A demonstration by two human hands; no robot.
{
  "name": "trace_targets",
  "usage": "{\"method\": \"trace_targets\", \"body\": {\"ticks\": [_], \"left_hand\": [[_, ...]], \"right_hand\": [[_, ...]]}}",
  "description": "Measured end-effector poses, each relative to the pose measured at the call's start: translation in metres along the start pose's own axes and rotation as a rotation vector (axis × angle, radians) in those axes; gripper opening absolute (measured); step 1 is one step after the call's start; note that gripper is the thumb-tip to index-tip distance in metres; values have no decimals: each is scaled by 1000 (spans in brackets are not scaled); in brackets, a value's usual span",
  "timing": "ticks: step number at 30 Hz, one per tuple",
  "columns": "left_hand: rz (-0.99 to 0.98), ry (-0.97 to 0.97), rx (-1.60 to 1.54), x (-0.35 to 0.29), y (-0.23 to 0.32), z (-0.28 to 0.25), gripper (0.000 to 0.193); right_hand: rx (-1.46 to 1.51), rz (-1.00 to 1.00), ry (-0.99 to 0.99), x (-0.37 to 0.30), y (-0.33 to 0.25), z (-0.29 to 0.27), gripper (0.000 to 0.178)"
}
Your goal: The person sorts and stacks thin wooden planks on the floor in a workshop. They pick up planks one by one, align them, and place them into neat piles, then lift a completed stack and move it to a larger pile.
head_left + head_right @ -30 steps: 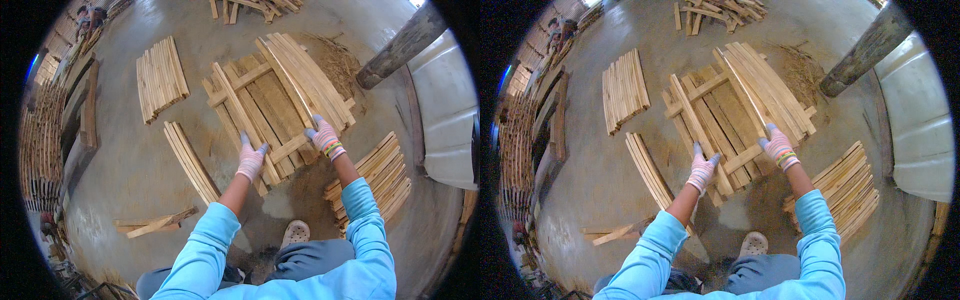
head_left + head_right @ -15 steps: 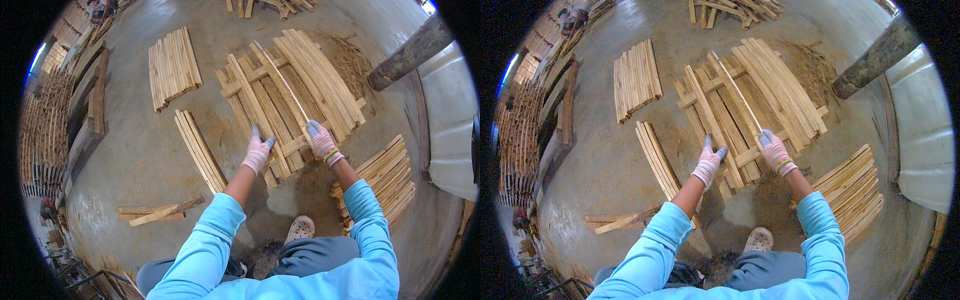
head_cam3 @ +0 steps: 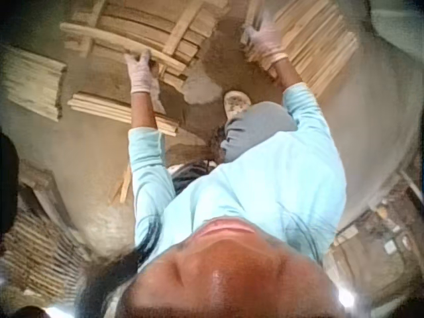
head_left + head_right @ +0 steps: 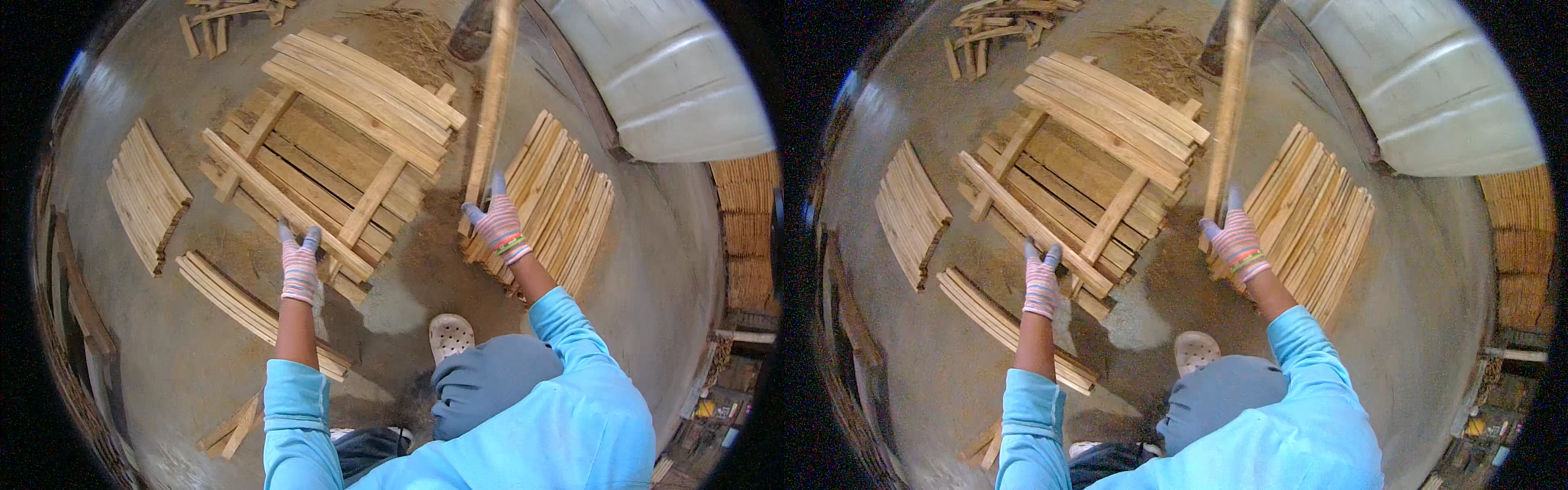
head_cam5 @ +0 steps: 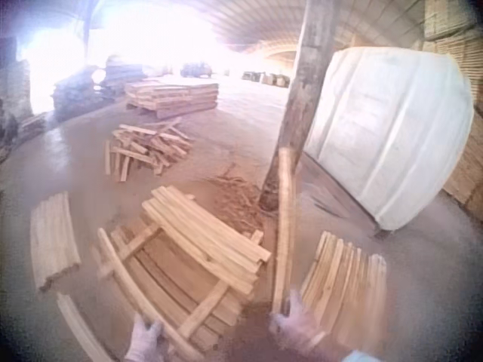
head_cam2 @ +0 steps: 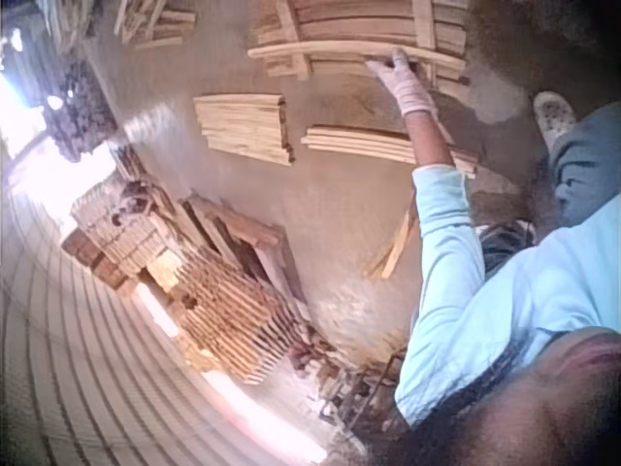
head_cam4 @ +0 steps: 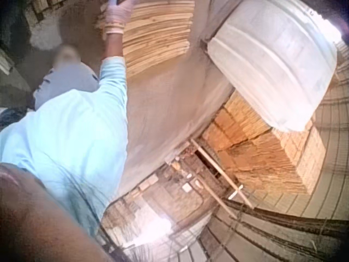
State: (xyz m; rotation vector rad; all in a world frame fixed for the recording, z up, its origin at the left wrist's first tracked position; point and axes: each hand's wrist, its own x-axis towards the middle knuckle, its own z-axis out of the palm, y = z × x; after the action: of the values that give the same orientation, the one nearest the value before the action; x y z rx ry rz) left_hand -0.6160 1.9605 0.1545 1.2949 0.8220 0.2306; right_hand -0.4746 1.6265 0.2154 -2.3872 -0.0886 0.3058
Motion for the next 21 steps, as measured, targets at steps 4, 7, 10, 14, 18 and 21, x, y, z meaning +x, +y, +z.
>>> {"method": "trace_targets", "body": {"ticks": [4, 7, 10, 14, 18, 21], "left_hand": [[-33, -9, -102, 5, -7, -1, 81], [0, -26, -33, 9, -8, -4, 83], [-37, -29, 2, 8, -6, -5, 85], [-79, -22, -15, 3, -3, -5, 85], [-71, -54, -13, 3, 1, -2, 83], [-80, -84, -50, 5, 5, -1, 87]], "right_hand": [[-117, 11, 145, 15, 42, 16, 94], [-312, 192, -34, 28, 60, 37, 85], [-464, 277, -157, 46, 67, 46, 68], [-600, 301, -334, 84, 71, 38, 47], [-851, -25, -3, 139, 94, 22, 43], [-1108, 38, 37, 174, 127, 20, 43]]}}
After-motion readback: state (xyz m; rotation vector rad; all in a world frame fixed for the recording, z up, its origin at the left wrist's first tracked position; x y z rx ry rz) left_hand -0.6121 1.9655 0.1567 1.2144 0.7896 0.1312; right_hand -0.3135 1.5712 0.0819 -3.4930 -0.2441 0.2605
